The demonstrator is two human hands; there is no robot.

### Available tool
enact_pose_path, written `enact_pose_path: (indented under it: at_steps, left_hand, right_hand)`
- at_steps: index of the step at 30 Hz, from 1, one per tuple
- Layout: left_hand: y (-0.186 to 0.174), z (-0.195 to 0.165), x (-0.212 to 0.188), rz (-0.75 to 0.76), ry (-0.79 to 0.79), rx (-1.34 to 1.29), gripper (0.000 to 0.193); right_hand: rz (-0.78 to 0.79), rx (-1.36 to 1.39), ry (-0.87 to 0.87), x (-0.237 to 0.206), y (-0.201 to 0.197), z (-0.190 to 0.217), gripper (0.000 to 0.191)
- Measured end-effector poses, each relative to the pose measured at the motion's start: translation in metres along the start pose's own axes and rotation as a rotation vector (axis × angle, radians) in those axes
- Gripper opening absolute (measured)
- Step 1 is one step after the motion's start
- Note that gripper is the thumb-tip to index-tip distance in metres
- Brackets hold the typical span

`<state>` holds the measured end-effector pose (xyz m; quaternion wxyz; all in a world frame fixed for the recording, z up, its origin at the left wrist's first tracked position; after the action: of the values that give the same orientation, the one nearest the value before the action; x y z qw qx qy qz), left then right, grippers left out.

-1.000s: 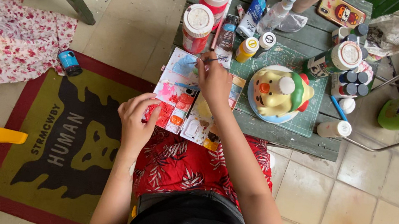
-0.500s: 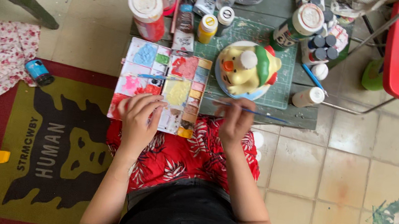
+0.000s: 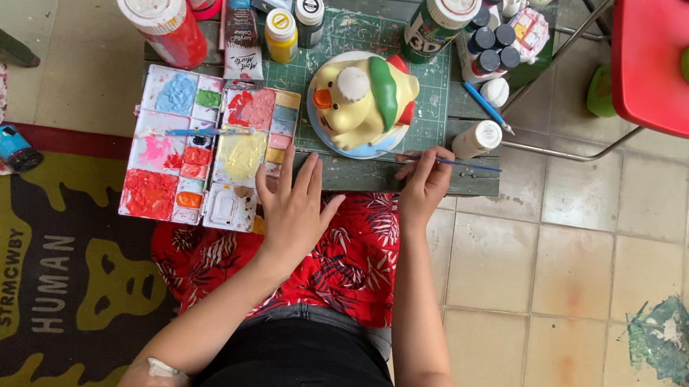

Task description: The person sits on the floor at a low table, dips a brush into a watercolor palette, and paints a duck-shaped ceramic figurine, holding and rotating the figurine with the other hand to reach different sides while applying paint.

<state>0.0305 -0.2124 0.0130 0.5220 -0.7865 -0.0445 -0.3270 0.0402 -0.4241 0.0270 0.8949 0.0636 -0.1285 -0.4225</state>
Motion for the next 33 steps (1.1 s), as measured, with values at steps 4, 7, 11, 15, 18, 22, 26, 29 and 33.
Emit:
enact_pose_path:
  at_steps: [4, 7, 11, 15, 18, 22, 26, 29, 33]
  left_hand:
    - [0.005, 0.003, -0.003, 0.026, -0.003, 0.003, 0.067]
    - [0.006, 0.003, -0.005, 0.04, -0.004, 0.004, 0.068]
    - [0.007, 0.001, -0.004, 0.026, 0.002, 0.021, 0.068]
    - [0.008, -0.001, -0.003, 0.015, 0.015, 0.04, 0.068]
    - [0.008, 0.0, -0.002, 0.017, 0.014, 0.035, 0.068]
    - [0.008, -0.001, 0.0, 0.012, 0.022, 0.043, 0.069]
    - [0.008, -0.001, 0.0, 0.014, 0.023, 0.038, 0.068]
    - [0.009, 0.0, 0.0, 0.009, 0.024, 0.035, 0.068]
    - [0.009, -0.001, 0.0, 0.004, 0.026, 0.035, 0.068]
  right_hand:
    - [0.029, -0.042, -0.003, -0.003, 0.004, -0.003, 0.013]
    - [0.04, -0.048, 0.003, -0.003, 0.002, -0.007, 0.012]
    - [0.043, -0.07, 0.0, -0.002, 0.0, -0.014, 0.013]
    - [0.036, -0.102, -0.025, -0.003, -0.002, -0.015, 0.014]
    - [0.025, -0.108, -0.023, -0.003, -0.005, -0.016, 0.014]
    - [0.006, -0.082, -0.017, -0.001, -0.007, -0.018, 0.015]
    - [-0.035, -0.087, -0.012, 0.003, -0.014, -0.021, 0.015]
    - [-0.06, -0.03, 0.042, 0.004, -0.02, -0.025, 0.014]
    - [0.009, -0.03, 0.061, 0.001, -0.014, -0.026, 0.014]
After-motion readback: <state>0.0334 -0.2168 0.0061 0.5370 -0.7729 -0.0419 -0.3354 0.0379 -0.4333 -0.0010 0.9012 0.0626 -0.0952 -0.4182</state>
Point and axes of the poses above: each hand's wrist, its own x-axis towards the middle knuckle, its own y-axis out of the palm, z = x × y, the point moved 10 cm from there along x, towards the middle knuckle, and after that the axes turned 15 degrees about -z, right-handed, at the moved point
